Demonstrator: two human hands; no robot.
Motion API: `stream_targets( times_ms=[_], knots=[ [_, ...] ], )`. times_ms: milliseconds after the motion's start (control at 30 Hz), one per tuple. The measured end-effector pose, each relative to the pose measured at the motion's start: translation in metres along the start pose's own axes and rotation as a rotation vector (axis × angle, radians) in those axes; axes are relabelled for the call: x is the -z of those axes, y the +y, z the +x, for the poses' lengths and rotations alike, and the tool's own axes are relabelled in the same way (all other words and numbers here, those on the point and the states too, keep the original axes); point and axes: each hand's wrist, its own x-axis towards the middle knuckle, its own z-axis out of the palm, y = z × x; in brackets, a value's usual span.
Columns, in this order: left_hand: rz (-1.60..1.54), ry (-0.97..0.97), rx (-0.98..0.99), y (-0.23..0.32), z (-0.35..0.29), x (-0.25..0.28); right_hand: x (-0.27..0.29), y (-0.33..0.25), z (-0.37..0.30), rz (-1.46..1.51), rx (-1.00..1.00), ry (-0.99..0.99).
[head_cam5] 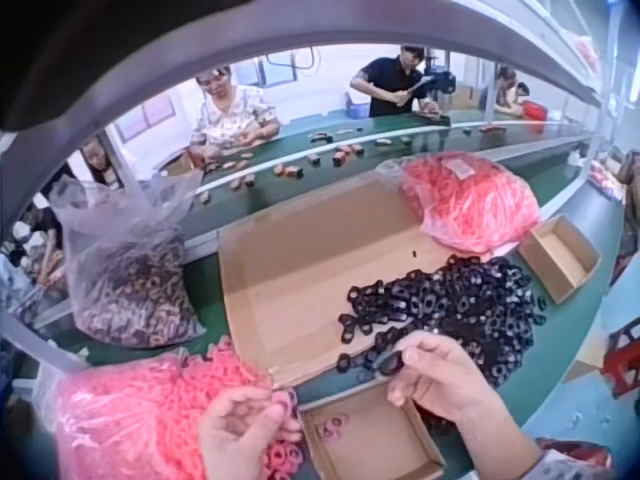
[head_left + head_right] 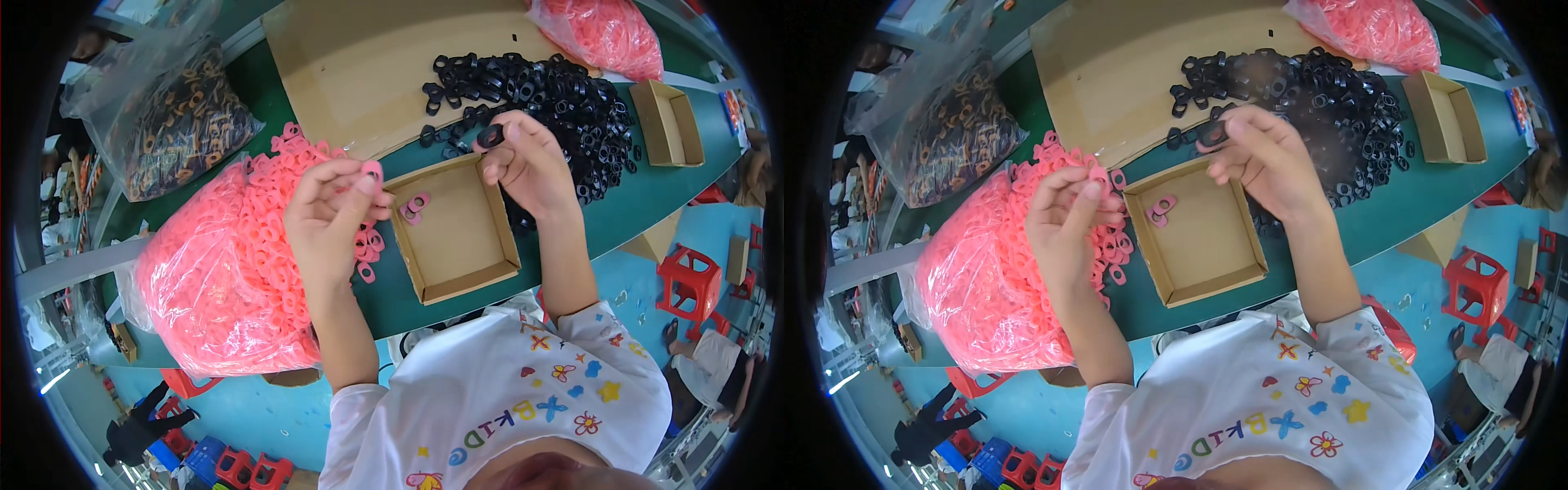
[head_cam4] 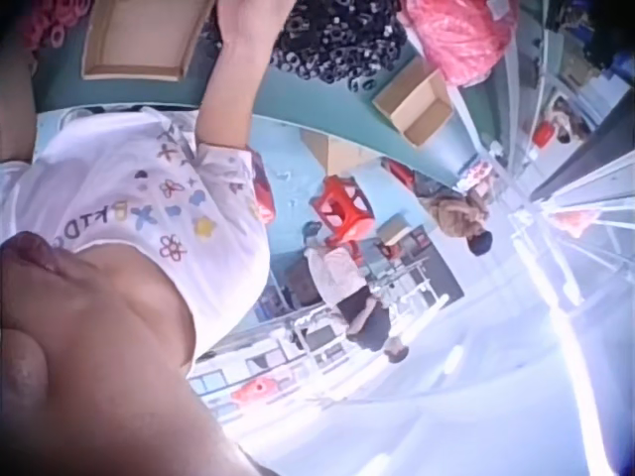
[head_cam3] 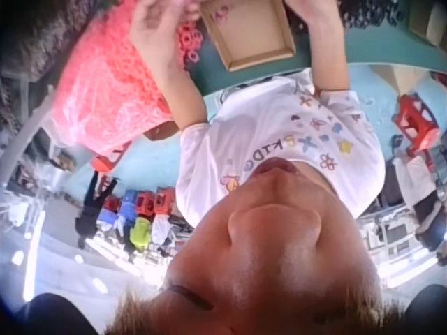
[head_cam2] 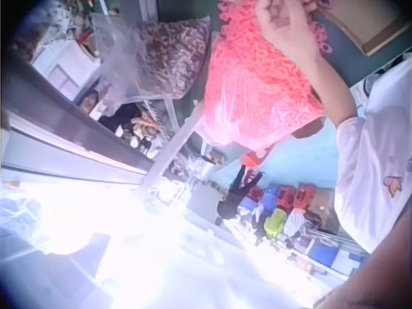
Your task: Assembling pink and black plastic rings at a factory workbench.
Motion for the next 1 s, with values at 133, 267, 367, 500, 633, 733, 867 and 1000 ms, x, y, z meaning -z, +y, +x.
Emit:
stream_targets(
  times_ms=[133, 267, 367, 500, 633, 733, 867, 1000],
  knots=[
    [-0.182, -0.126, 0.062, -0.01, -0.009, -0.017, -0.014, 0.008, -0.006, 0.22, -0.128, -0.117],
    [-0.258, -0.161, 0.087, -0.015, -0.011, -0.023, -0.028, 0.014, -0.009, 0.021, -0.111, -0.116],
    [-0.225, -0.125, 0.074, -0.017, -0.013, -0.026, -0.033, 0.021, -0.014, -0.3, 0.134, -0.129],
    [-0.156, -0.115, 0.026, -0.021, -0.016, -0.027, -0.046, 0.028, -0.018, -0.377, 0.266, -0.134],
    [-0.198, -0.138, 0.072, -0.022, -0.015, -0.026, -0.048, 0.029, -0.022, -0.408, 0.223, -0.122],
    [-0.282, -0.146, 0.092, -0.022, -0.015, -0.024, -0.045, 0.033, -0.021, -0.428, 0.24, -0.128],
    [-0.329, -0.167, 0.032, -0.025, -0.016, -0.023, -0.046, 0.034, -0.021, -0.331, 0.223, -0.095],
    [-0.329, -0.192, 0.019, -0.03, -0.015, -0.019, -0.049, 0.032, -0.022, -0.413, 0.206, -0.126]
  ],
)
